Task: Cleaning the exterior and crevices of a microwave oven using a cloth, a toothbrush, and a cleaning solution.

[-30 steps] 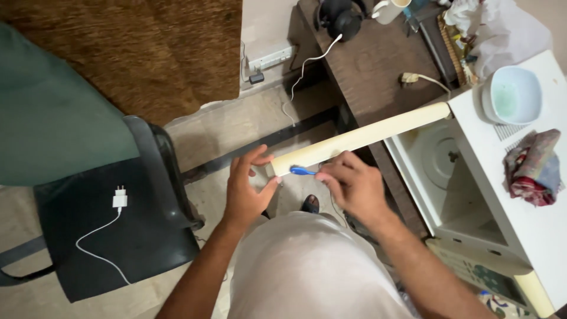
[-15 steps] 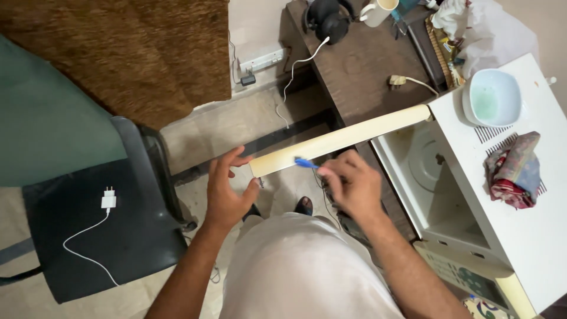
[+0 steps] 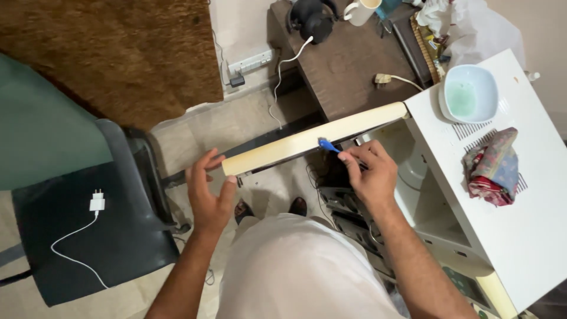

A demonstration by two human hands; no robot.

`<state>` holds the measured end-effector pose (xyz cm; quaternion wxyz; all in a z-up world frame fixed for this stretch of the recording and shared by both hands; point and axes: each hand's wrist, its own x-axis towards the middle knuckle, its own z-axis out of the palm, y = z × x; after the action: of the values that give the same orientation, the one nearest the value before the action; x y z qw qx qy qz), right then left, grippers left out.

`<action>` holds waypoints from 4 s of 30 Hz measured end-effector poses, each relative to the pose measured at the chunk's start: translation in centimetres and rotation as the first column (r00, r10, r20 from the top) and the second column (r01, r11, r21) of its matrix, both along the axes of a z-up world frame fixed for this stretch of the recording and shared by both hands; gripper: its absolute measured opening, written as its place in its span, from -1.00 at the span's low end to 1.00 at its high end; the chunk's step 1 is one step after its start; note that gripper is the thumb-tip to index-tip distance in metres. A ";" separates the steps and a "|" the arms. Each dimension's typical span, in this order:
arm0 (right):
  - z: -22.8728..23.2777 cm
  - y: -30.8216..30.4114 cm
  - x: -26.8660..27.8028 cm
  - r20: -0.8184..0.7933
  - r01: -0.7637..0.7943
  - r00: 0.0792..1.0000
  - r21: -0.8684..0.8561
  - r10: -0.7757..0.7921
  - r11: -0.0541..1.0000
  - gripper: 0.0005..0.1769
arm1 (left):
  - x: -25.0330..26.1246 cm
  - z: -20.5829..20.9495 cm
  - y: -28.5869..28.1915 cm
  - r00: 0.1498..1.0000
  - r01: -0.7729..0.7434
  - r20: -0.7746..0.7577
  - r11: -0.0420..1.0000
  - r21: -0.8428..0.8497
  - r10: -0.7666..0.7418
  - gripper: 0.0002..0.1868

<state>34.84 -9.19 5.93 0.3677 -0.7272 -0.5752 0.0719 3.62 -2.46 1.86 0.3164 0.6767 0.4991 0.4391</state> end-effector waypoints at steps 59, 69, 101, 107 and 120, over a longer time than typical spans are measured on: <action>-8.7 -0.2 6.3 -0.823 0.526 0.464 -0.041 -0.327 0.850 -0.73 | 6.2 -0.1 -0.6 0.942 -0.163 -0.275 0.979 0.124 0.192 -0.56; -8.5 0.3 5.7 -0.773 0.581 0.516 -0.003 -0.370 0.814 -0.71 | 5.8 -0.3 0.4 0.937 -0.142 -0.309 0.985 0.094 0.164 -0.55; -12.0 0.2 6.1 -0.666 0.570 0.670 0.180 -0.327 0.802 -0.76 | 5.2 -1.7 1.3 0.930 -0.040 -0.352 0.981 0.190 0.106 -0.49; -11.3 0.3 5.9 -0.643 0.601 0.656 0.129 -0.395 0.789 -0.74 | 4.9 -1.6 1.1 0.935 -0.020 -0.345 0.985 0.171 0.079 -0.50; -13.8 -0.9 8.1 -0.650 0.504 0.696 0.138 -0.306 0.853 -0.77 | 4.9 -1.9 1.1 0.932 -0.049 -0.347 0.986 0.161 0.103 -0.45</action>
<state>42.93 -10.13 -7.84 0.6463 -0.7085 -0.2533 0.1271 8.47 -1.31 -0.02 0.1525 0.7467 0.5392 0.3584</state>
